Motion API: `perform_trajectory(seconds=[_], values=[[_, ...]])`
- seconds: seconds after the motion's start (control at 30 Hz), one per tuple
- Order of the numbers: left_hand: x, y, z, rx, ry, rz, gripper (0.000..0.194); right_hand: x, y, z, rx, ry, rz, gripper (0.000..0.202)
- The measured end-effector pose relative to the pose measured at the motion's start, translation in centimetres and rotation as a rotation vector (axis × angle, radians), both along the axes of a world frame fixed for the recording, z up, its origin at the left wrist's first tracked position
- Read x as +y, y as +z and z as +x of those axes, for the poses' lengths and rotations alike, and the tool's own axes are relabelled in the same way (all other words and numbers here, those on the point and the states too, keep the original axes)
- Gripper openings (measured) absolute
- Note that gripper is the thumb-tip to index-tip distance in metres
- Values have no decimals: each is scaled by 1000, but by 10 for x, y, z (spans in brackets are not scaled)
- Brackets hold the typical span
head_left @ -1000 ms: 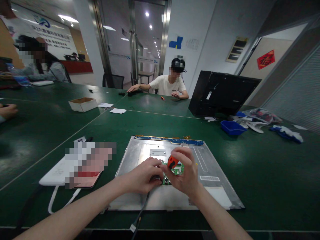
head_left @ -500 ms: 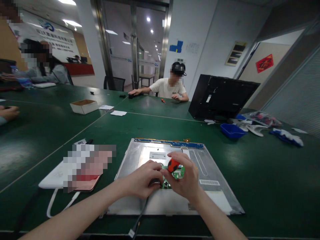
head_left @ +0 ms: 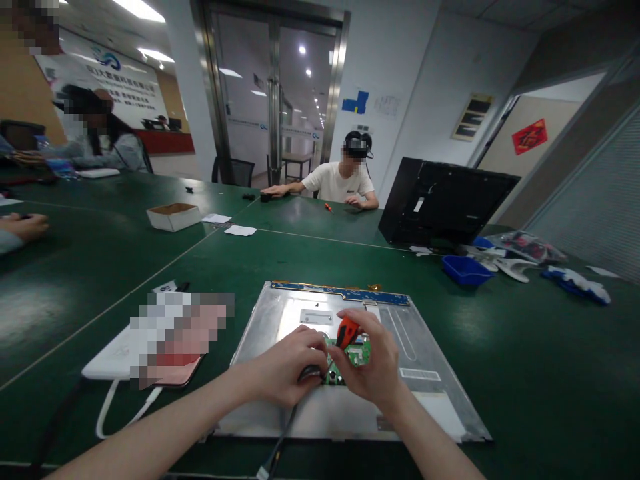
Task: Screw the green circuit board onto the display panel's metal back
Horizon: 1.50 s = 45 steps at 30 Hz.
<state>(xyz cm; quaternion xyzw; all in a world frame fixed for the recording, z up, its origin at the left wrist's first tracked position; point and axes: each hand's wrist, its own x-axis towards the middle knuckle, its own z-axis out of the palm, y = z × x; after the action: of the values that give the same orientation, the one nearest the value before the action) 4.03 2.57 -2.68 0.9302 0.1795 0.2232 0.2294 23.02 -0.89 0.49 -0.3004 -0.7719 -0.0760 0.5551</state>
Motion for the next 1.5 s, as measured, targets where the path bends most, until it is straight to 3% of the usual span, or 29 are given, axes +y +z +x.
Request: perform_trajectory(seconds=[0.2, 0.47, 0.67, 0.97, 1.13, 1.27, 1.5], values=[[-1, 0, 0, -9, -4, 5, 17, -1, 3, -2, -9, -53, 18, 43], [-1, 1, 1, 26, 3, 11, 20, -2, 2, -1, -18, 7, 6, 45], [-1, -1, 1, 15, 1, 29, 18, -2, 4, -4, 6, -54, 46, 42], [-2, 2, 1, 27, -11, 37, 18, -5, 0, -1, -55, 38, -22, 52], [-2, 0, 2, 27, 4, 52, 19, -3, 0, -4, -21, -23, 12, 46], [-3, 2, 2, 30, -10, 54, 19, -5, -2, -5, -30, -60, -7, 52], [-2, 1, 2, 45, -5, 64, 15, -4, -5, -3, -6, 54, -46, 50]])
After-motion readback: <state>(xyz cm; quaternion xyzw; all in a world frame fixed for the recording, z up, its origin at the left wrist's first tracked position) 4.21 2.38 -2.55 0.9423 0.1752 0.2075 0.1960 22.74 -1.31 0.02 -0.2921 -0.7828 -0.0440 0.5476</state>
